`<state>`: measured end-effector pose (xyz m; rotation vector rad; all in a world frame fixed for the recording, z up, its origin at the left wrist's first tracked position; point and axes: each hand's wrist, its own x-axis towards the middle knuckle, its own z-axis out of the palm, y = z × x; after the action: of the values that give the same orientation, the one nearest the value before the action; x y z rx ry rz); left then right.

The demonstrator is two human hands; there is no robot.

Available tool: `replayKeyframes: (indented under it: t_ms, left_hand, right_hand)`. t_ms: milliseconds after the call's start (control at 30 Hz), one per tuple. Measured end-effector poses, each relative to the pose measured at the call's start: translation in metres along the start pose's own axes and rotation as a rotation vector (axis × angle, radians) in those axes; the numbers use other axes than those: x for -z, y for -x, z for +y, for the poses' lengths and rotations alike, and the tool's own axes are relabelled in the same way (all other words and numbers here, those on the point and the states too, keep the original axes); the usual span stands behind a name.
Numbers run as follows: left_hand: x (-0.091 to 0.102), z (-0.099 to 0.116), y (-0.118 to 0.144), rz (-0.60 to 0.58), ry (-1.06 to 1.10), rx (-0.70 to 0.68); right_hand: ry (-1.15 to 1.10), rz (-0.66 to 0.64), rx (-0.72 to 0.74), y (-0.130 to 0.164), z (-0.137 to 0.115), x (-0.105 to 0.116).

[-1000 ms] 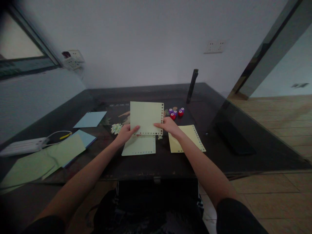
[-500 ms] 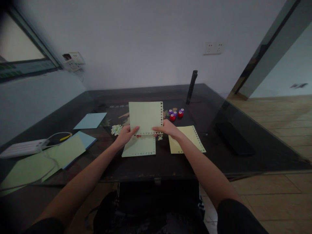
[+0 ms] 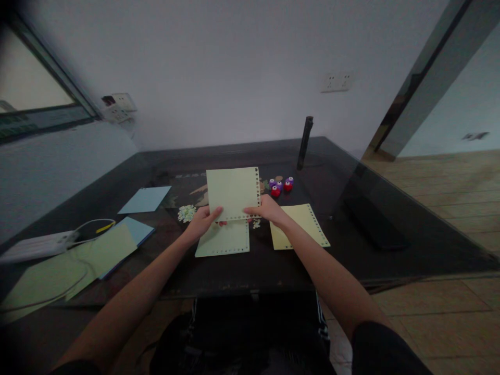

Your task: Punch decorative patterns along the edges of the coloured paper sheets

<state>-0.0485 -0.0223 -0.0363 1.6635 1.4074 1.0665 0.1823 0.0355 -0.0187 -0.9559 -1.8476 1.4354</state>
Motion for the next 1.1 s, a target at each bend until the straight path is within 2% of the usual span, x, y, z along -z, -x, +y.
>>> replayKeyframes:
  t_ms: [300,500,667,800,933,1100]
  left_hand:
    - [0.002,0.003,0.000,-0.080,-0.007,-0.075]
    - [0.001,-0.001,-0.001,-0.033,-0.014,-0.095]
    - [0.004,0.001,0.000,0.021,-0.063,-0.090]
    - [0.003,0.009,0.004,0.048,-0.128,-0.084]
    - [-0.004,0.024,0.010,-0.031,-0.228,-0.131]
    - [-0.009,0.038,0.004,-0.099,-0.405,-0.217]
  right_hand:
    - [-0.070,0.050,-0.018,0.003,-0.005,0.003]
    - [-0.081,0.088,-0.006,0.009,-0.016,0.015]
    - [-0.070,0.158,-0.027,0.019,-0.013,0.033]
    - [0.002,0.212,-0.043,0.027,-0.002,0.051]
    - [0.003,0.258,-0.051,0.035,0.005,0.063]
    - [-0.035,0.302,-0.104,0.041,0.004,0.065]
